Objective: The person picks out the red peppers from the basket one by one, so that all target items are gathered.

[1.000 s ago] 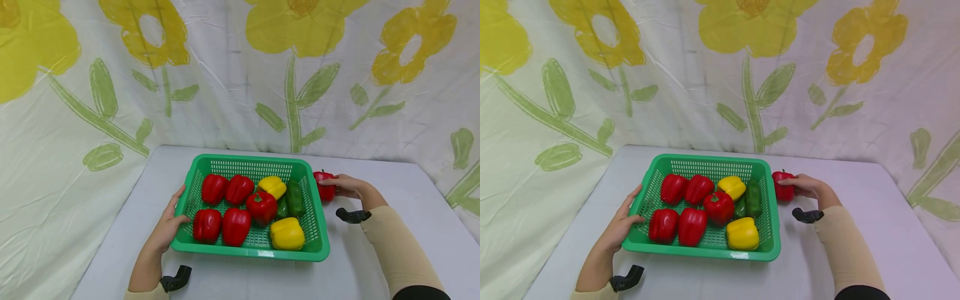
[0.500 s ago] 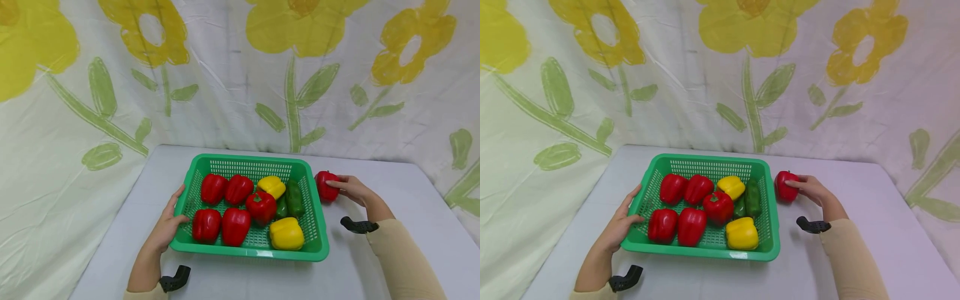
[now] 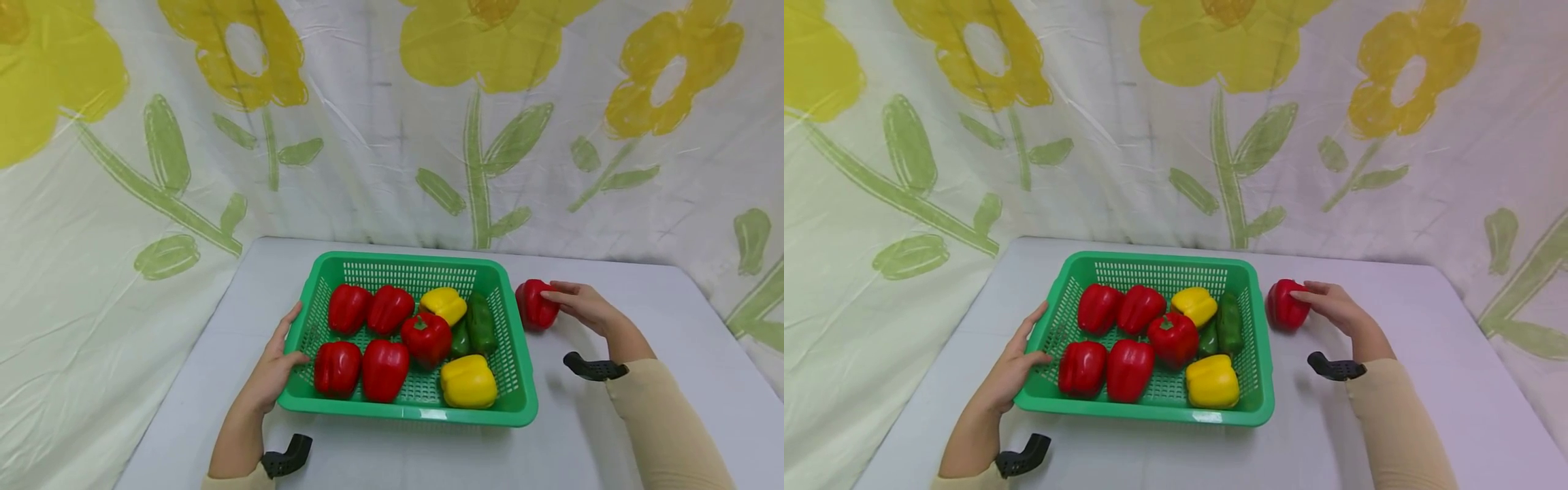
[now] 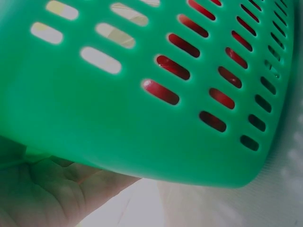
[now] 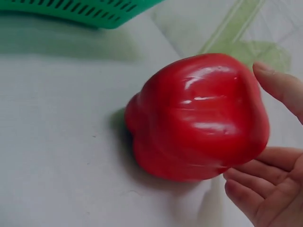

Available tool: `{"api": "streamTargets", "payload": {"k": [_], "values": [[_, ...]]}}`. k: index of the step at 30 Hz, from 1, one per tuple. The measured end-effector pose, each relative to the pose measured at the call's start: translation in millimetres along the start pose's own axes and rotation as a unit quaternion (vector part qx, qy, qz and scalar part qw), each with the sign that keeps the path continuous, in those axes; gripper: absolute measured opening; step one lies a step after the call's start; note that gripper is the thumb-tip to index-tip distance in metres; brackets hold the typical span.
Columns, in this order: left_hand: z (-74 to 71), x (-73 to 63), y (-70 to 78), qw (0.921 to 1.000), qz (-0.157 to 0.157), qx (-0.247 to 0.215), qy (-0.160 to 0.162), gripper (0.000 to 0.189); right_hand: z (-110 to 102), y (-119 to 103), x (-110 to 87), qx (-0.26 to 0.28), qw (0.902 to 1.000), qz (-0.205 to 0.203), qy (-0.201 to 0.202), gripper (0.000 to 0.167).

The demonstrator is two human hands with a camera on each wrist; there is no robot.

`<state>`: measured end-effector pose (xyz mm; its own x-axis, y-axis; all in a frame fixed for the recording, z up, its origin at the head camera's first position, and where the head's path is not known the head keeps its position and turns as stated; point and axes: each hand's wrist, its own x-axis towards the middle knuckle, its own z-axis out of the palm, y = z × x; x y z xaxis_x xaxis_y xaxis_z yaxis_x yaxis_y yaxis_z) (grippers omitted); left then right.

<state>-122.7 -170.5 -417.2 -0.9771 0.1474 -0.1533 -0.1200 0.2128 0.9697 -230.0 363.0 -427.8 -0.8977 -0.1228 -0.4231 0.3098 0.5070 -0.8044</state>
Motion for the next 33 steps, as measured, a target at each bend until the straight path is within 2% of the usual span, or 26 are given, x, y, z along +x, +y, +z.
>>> {"api": "streamTargets", "payload": {"k": [14,23,33], "values": [[0.4,-0.6,-0.7,1.0,-0.004,-0.001,0.0,0.081,-15.9,-12.5,-10.9,-0.015,0.9995,-0.026,0.003,0.083],[-0.1,-0.8,0.8,1.0,-0.006,0.005,0.001,0.081,-12.8,-35.5,-21.1,-0.047,0.9969,-0.062,0.003,0.082],[-0.6,-0.3,1.2,0.9999,-0.006,0.01,0.003,0.08,-5.3,-57.5,-28.5,-0.061,0.9918,-0.106,-0.038,0.076]]}}
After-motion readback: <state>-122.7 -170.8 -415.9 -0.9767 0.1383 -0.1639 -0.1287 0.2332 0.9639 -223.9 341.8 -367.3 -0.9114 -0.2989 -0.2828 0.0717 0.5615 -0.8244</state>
